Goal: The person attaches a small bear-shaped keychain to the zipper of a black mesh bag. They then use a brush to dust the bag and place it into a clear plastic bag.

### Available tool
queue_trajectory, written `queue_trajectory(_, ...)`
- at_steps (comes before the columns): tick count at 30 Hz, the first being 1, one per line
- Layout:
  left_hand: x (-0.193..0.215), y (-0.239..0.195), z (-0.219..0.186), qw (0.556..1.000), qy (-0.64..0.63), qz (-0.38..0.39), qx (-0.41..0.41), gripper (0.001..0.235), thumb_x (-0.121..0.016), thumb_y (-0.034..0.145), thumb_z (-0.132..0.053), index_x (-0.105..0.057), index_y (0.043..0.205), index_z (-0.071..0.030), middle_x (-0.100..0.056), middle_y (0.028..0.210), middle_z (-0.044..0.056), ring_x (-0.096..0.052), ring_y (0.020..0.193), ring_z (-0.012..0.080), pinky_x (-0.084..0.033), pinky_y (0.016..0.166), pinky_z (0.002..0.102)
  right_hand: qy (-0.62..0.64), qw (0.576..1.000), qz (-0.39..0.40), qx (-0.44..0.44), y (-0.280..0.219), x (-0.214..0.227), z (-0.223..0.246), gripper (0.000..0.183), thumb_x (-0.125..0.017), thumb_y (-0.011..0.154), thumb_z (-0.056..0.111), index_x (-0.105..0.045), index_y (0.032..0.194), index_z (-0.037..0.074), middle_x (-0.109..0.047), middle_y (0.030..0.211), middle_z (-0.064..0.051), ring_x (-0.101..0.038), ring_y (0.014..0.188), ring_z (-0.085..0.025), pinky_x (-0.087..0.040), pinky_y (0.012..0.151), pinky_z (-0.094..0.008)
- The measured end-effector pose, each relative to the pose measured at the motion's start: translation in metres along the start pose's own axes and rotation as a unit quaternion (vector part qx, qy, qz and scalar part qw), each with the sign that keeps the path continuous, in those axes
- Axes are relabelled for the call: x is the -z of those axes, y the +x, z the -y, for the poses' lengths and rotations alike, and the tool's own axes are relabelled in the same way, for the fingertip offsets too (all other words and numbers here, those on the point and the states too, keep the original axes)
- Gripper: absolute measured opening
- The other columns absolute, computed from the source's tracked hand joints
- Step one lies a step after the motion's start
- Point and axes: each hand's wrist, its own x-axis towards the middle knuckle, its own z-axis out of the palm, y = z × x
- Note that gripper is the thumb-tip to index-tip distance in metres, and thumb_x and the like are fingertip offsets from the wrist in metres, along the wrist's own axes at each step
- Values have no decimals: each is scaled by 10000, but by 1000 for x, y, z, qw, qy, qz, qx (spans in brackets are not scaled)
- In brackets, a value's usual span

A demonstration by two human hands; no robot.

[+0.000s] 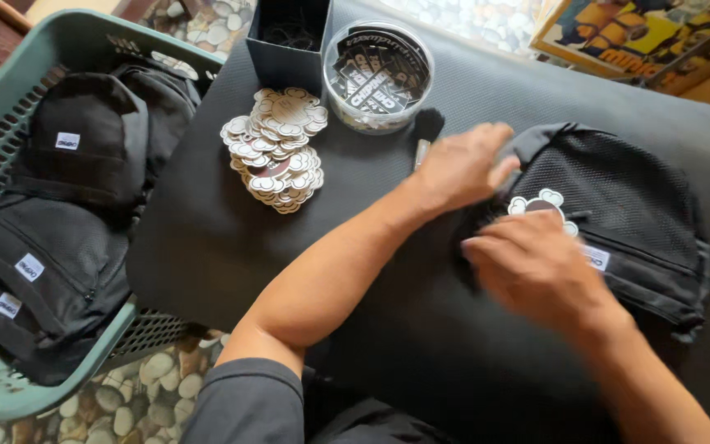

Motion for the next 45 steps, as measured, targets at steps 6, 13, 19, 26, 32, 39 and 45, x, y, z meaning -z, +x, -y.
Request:
queue_trajectory(6,50,17,2,968,-50,-243,-36,163,-609,1004,-358,-671,1124,-266,-657,746,-12,-733,748,191,-595,709,334,-37,998,39,22,39,-50,8,375,-614,834,185,-678,1201,148,-615,1201,-124,-606,1170,-360,-470,859,-462)
queue_trajectory(13,55,17,-7,963,-99,-243,-56,131,-618,996,-372,-693,1074,-298,-622,683,-40,-691,673,154,-581,662,339,-14,998,0,66,57,-71,-5,118,-545,883,268,-602,905,167,-549,915,-54,-536,862,-311,-380,682,-436)
queue_trajectory(19,78,12,-27,951,-138,-258,-99,126,-646,1008,-250,-720,1099,-205,-598,682,14,-663,663,210,-564,676,340,-38,995,-23,84,24,-70,-11,292,-406,975,112,-616,1172,161,-593,1066,-67,-535,956,-290,-428,756,-395)
queue_trajectory(26,63,8,-29,955,-176,-236,-46,118,-647,1005,-243,-695,1042,-142,-640,676,39,-639,637,183,-541,625,320,60,952,-275,-124,-38,13,-48,225,-666,1010,111,-739,1221,87,-648,1162,-49,-648,1038,-233,-525,919,-358)
queue_trajectory(32,29,13,-48,991,52,111,52,474,-646,903,-557,-537,1006,-108,-633,957,133,-670,909,403,-523,752,550,99,860,-420,-273,-100,22,-93,191,-552,1198,139,-534,1191,-51,-674,859,-167,-740,762,-274,-588,717,-344)
queue_trajectory(39,3,29,-42,972,137,164,94,299,-638,862,-447,-583,841,-154,-675,932,111,-661,875,368,-502,805,504,210,815,-423,-335,-106,17,-97,197,-535,1190,199,-496,1216,8,-633,882,-175,-743,770,-287,-607,688,-320)
queue_trajectory(45,19,29,-36,980,4,153,124,238,-636,890,-338,-644,750,-146,-703,782,23,-649,749,206,-478,710,371,209,816,-392,-370,-106,16,-97,197,-572,1169,194,-467,1162,28,-638,832,-119,-732,757,-220,-561,726,-285)
